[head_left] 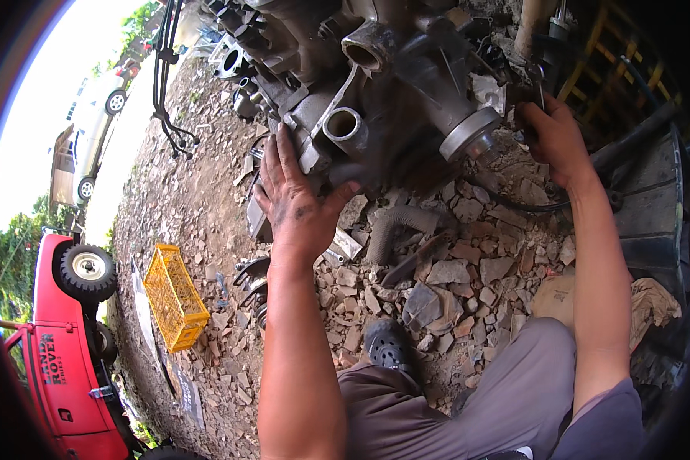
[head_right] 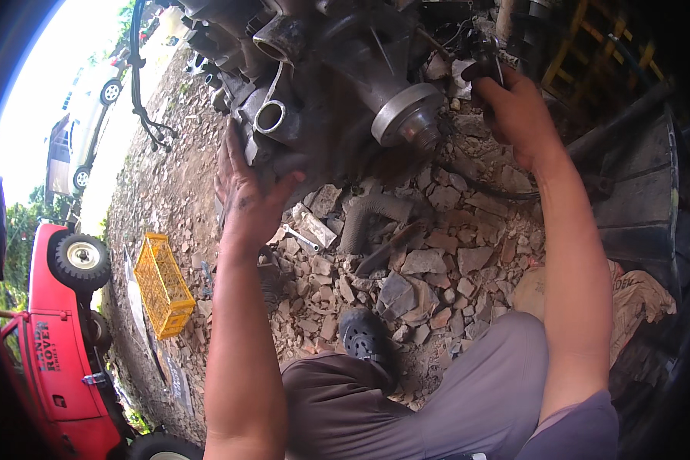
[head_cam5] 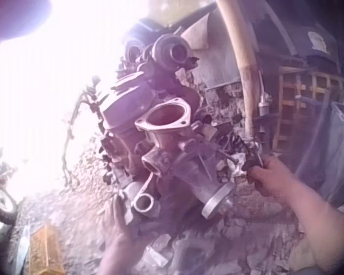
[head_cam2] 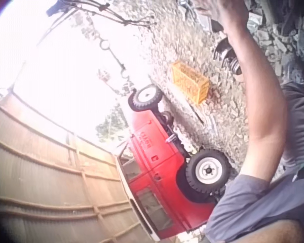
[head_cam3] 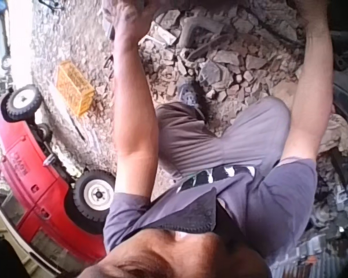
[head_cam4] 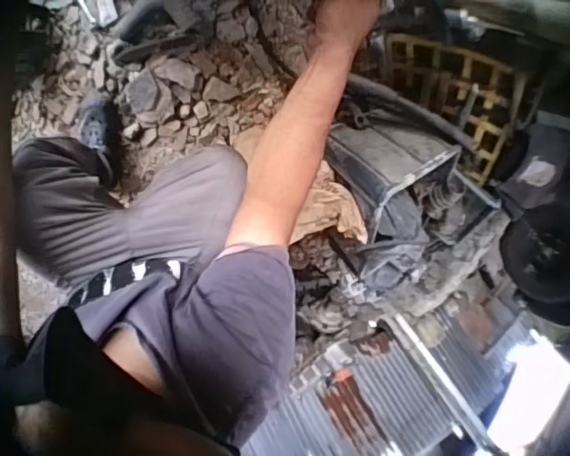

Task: The person is working on a disassembled car engine placed on the ground. They use a wrench to tighten bolts on the engine block and repeatedly handle a metal exhaust manifold, attempting to fit it onto the engine.

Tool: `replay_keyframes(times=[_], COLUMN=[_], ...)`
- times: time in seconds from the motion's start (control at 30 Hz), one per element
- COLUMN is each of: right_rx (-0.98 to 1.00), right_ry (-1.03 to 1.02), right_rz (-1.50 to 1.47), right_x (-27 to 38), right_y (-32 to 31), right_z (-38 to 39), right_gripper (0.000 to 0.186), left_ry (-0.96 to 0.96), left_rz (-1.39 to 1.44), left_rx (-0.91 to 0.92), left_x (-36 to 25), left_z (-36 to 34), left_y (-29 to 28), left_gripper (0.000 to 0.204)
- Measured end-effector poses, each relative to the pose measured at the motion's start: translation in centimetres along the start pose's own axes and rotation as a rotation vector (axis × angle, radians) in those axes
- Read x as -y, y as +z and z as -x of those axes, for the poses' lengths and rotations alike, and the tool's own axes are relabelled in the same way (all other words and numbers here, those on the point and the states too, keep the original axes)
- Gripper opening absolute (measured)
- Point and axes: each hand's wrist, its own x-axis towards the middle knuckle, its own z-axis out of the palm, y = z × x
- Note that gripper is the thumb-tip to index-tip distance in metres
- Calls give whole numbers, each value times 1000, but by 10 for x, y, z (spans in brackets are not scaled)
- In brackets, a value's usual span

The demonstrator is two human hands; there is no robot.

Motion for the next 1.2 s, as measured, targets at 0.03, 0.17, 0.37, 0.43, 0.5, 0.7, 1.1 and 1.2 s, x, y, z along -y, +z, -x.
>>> replay_keyframes(times=[0.03, 0.17, 0.37, 0.43, 0.5, 0.7, 1.1, 1.2], right_rx=[18, 36, -85, -97, -102, -1, 87, 166], right_ry=[38, 123, -122, -161, -65, 94, 177, 192], right_rz=[-66, -175, 39, 181, 107, 89, -55, -194], right_x=[6, 25, 25, 19, 24, 13, -4, 10], right_y=[2, 21, 31, 17, 6, -26, -36, -26], right_z=[2, 3, -8, -6, 13, 43, 48, 39], right_gripper=[31, 32, 29, 26, 25, 23, 25, 24], left_ry=[-2, -21, -31, -61, -55, -22, -64, -89], left_rz=[-2, 99, 49, 60, 66, 3, 34, 54], left_rx=[0, -1, 21, 33, 25, 37, 57, 41], left_x=[0, -4, -3, -11, -9, -2, -5, -12], left_z=[-1, -1, -2, 0, 0, 0, 2, 3], left_y=[0, -5, -2, -9, -9, -1, -3, -9], left_gripper=[119, 118, 118, 117, 118, 118, 119, 119])
